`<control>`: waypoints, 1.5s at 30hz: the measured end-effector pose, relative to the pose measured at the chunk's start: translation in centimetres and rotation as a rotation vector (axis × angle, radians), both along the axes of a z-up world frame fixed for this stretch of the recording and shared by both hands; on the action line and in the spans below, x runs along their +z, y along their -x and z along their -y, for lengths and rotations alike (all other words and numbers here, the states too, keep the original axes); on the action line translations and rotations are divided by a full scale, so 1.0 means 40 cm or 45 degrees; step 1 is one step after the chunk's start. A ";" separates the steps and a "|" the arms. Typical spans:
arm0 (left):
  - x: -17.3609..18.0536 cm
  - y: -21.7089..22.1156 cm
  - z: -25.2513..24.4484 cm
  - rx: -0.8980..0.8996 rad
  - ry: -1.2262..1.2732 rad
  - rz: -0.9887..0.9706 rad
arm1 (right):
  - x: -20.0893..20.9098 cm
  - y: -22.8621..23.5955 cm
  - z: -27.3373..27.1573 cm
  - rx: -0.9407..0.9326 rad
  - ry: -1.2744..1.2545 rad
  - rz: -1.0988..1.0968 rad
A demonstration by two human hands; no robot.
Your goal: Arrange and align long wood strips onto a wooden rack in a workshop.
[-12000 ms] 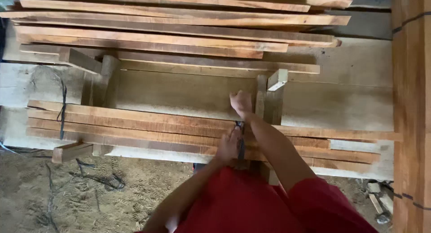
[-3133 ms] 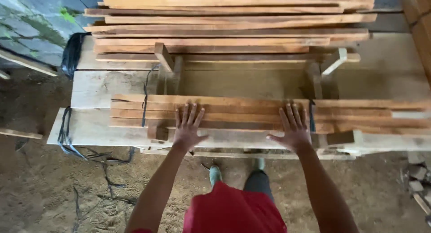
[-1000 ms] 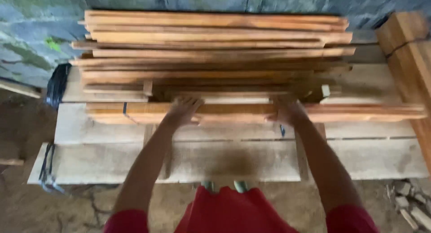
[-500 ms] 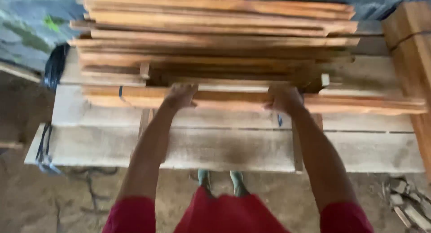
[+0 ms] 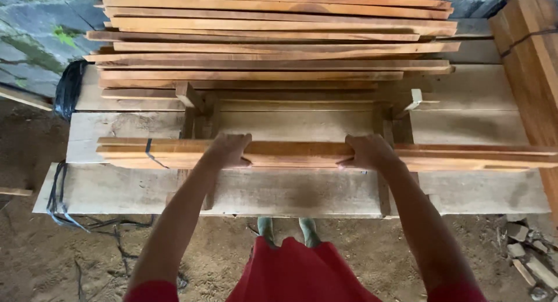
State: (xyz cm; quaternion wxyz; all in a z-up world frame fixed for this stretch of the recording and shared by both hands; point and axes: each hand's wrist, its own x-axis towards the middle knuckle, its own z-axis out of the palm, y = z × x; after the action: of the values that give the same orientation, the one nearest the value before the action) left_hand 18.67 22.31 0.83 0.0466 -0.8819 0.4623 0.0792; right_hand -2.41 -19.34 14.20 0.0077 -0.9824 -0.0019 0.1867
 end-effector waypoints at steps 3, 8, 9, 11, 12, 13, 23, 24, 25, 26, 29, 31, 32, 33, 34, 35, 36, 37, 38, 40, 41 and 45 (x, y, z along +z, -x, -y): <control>0.224 0.026 0.021 -0.042 0.236 -0.092 | 0.080 -0.024 -0.012 -0.068 -0.050 0.048; 0.306 0.043 0.024 -0.100 0.296 0.106 | 0.026 -0.026 0.016 0.061 -0.144 0.384; 0.316 0.042 0.029 -0.070 0.323 0.104 | 0.020 -0.027 0.025 0.120 -0.152 0.544; 0.284 0.022 0.030 -0.061 0.369 0.147 | -0.088 -0.077 0.064 0.034 -0.141 0.423; 0.264 0.018 0.028 -0.051 0.412 0.188 | -0.145 -0.096 0.081 -0.053 -0.133 0.301; 0.236 0.009 0.033 -0.047 0.408 0.179 | -0.144 -0.082 0.070 -0.050 -0.137 0.291; -0.015 0.039 0.056 0.156 0.591 0.521 | -0.254 -0.044 0.004 0.038 0.012 0.954; 0.009 0.061 0.059 0.168 0.738 0.629 | -0.241 -0.038 -0.003 0.008 0.005 0.961; 0.028 0.074 0.057 0.159 0.739 0.614 | -0.244 -0.033 -0.011 -0.004 0.009 0.950; 0.047 0.088 0.056 0.173 0.742 0.623 | -0.247 -0.028 -0.018 0.013 -0.011 1.055; 0.075 0.097 0.066 0.154 0.759 0.602 | -0.247 -0.036 -0.012 0.049 0.025 1.222; 0.069 0.096 0.062 0.119 0.761 0.559 | -0.252 -0.036 -0.012 0.059 0.071 1.271; 0.061 0.090 0.061 0.135 0.717 0.512 | -0.254 -0.037 -0.008 0.072 0.065 1.293; 0.056 0.083 0.058 0.153 0.673 0.471 | -0.252 -0.042 -0.006 0.088 0.057 1.319; 0.062 0.073 0.061 0.153 0.670 0.473 | -0.253 -0.056 -0.001 0.087 0.055 1.320; 0.063 0.070 0.068 0.160 0.668 0.464 | -0.257 -0.062 0.007 0.105 0.047 1.328; 0.063 0.068 0.075 0.168 0.665 0.455 | -0.261 -0.066 0.014 0.123 0.038 1.336; 0.069 0.060 0.071 0.164 0.659 0.452 | -0.270 -0.070 0.016 0.116 0.034 1.334; 0.074 0.055 0.066 0.157 0.646 0.464 | -0.278 -0.073 0.017 0.137 0.058 1.325; 0.066 0.062 0.076 0.142 0.644 0.470 | -0.275 -0.050 0.026 0.152 0.096 1.313; 0.062 0.063 0.071 0.125 0.652 0.471 | -0.262 -0.046 0.020 0.196 0.085 1.267; 0.095 0.078 0.055 -0.094 0.606 0.548 | -0.225 -0.027 0.003 0.418 0.205 1.145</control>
State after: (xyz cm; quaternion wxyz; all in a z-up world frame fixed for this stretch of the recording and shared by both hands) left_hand 15.54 20.12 4.62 -0.0613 -0.8473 0.4790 -0.2213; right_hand -1.32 -19.46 5.22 -0.0996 -0.9499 -0.1455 -0.2581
